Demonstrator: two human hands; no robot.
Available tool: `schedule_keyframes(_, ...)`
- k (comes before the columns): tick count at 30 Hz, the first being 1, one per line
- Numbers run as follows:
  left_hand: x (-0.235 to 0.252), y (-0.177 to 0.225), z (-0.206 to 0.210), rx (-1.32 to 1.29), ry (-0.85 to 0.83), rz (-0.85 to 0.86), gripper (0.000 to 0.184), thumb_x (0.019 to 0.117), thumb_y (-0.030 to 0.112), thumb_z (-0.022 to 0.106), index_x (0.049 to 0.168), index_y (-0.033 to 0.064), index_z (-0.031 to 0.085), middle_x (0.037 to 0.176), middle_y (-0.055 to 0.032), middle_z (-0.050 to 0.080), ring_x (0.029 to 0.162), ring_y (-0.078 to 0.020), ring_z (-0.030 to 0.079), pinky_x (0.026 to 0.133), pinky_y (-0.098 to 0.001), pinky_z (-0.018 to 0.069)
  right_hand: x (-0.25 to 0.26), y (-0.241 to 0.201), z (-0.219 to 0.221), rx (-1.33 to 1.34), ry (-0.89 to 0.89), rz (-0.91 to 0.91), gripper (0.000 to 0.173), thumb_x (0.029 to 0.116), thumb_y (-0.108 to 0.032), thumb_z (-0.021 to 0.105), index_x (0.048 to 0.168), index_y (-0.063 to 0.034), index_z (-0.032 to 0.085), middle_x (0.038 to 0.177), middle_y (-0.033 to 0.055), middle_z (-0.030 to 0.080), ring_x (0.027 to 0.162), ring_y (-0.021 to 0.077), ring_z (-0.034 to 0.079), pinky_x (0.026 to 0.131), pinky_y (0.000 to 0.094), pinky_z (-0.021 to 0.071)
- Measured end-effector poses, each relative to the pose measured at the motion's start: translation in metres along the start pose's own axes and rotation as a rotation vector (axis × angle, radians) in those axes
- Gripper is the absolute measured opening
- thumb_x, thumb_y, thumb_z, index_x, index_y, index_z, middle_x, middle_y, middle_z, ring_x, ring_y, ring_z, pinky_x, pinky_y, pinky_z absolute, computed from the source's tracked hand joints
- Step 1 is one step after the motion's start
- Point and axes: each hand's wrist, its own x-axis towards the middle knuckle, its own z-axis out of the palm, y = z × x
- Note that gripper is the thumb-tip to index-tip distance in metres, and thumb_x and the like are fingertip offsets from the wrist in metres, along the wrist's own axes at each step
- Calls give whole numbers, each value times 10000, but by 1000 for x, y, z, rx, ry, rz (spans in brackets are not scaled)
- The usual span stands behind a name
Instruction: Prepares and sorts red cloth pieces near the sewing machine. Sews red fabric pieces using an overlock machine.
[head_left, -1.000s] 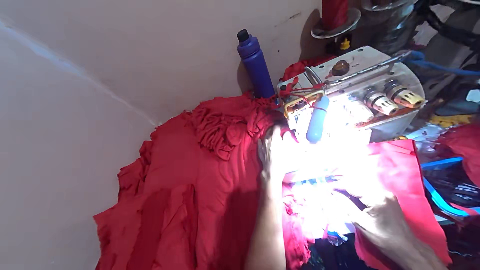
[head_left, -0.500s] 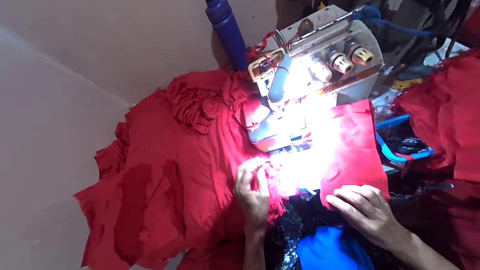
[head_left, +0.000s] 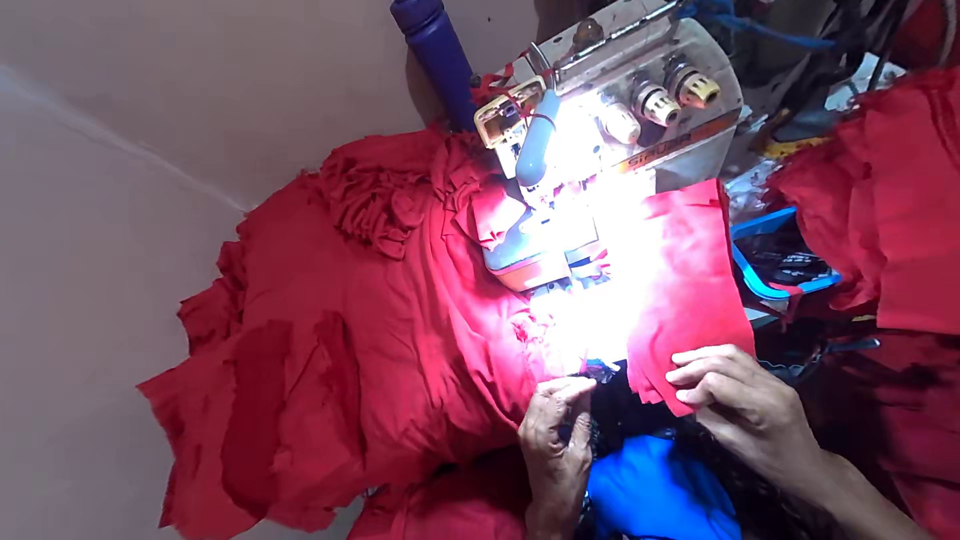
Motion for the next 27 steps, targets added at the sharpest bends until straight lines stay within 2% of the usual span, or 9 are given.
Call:
schedule_keyframes(3, 0, 7, 7, -30, -73, 56, 119, 893, 1, 667, 950, -22, 769, 982, -105, 734, 1006, -76, 684, 922, -186, 543, 7, 1, -10, 72, -119, 62, 155, 887, -174, 643, 760, -91, 675, 991, 63, 740, 1143, 158, 627, 1027, 238, 432)
schedule_keyframes(6, 2, 7, 16, -3, -212, 227, 140, 914, 53, 657, 966, 41, 786, 1023, -98, 748, 1057, -135, 679, 967, -255, 520, 16, 5, -27, 218, -230, 155, 196, 954, -233, 648, 922, -99, 787, 1054, 4, 760, 1165, 74, 643, 1050, 218, 464)
schedule_keyframes(10, 9, 5, 34, 205, -351, 404, 210, 955, 174, 648, 1062, 68, 794, 1133, -82, 763, 1080, -189, 696, 991, -331, 499, 52, -5, -40, 152, -94, 416, 124, 927, -198, 617, 950, -155, 731, 823, -120, 691, 746, -63, 634, 673, 140, 535)
schedule_keyframes(12, 14, 9, 37, 289, -391, 403, 219, 970, 232, 639, 1050, 108, 800, 1122, -51, 765, 1026, -186, 704, 915, -361, 509, 79, -16, -48, 79, 31, 392, 129, 980, -160, 584, 1023, -93, 686, 849, -78, 650, 719, -40, 594, 637, 159, 508)
schedule_keyframes(16, 44, 33, 28, 53, -505, 165, 303, 1015, 226, 557, 1043, 27, 783, 1025, -88, 760, 966, -160, 702, 864, -329, 545, 111, -33, -64, 100, 222, 118, 161, 1025, -157, 554, 1140, -69, 624, 984, -87, 662, 839, -55, 628, 728, 117, 540)
schedule_keyframes(18, 74, 46, 27, -210, -524, -147, 435, 1081, 176, 368, 1069, -48, 740, 968, -62, 746, 866, -49, 669, 799, -234, 532, 107, -36, -67, 69, 225, 12, 198, 1028, -194, 558, 1157, -82, 658, 1022, -84, 689, 887, -43, 642, 768, 138, 551)
schedule_keyframes(20, 110, 47, 35, -420, -519, -466, 584, 1119, 313, 208, 1093, -54, 662, 899, -28, 734, 793, -45, 690, 759, -243, 575, 93, -39, -67, 52, 171, -28, 201, 1038, -251, 559, 1119, -134, 701, 1008, -87, 714, 896, -36, 651, 777, 156, 552)
schedule_keyframes(23, 146, 30, 56, -350, -399, -722, 413, 1100, 443, 375, 1049, 97, 595, 712, 42, 542, 600, -17, 536, 586, -192, 486, 72, -36, -62, 89, 72, -71, 245, 1071, -259, 521, 1079, -120, 723, 975, -11, 737, 925, 9, 661, 834, 185, 528)
schedule_keyframes(27, 149, 19, 70, 0, -317, -533, 391, 1012, 419, 620, 1122, 46, 658, 838, -120, 605, 690, -182, 553, 605, -369, 480, 56, -24, -58, 136, -7, -83, 243, 1063, -197, 520, 1054, -55, 717, 935, 63, 732, 912, 57, 666, 866, 195, 511)
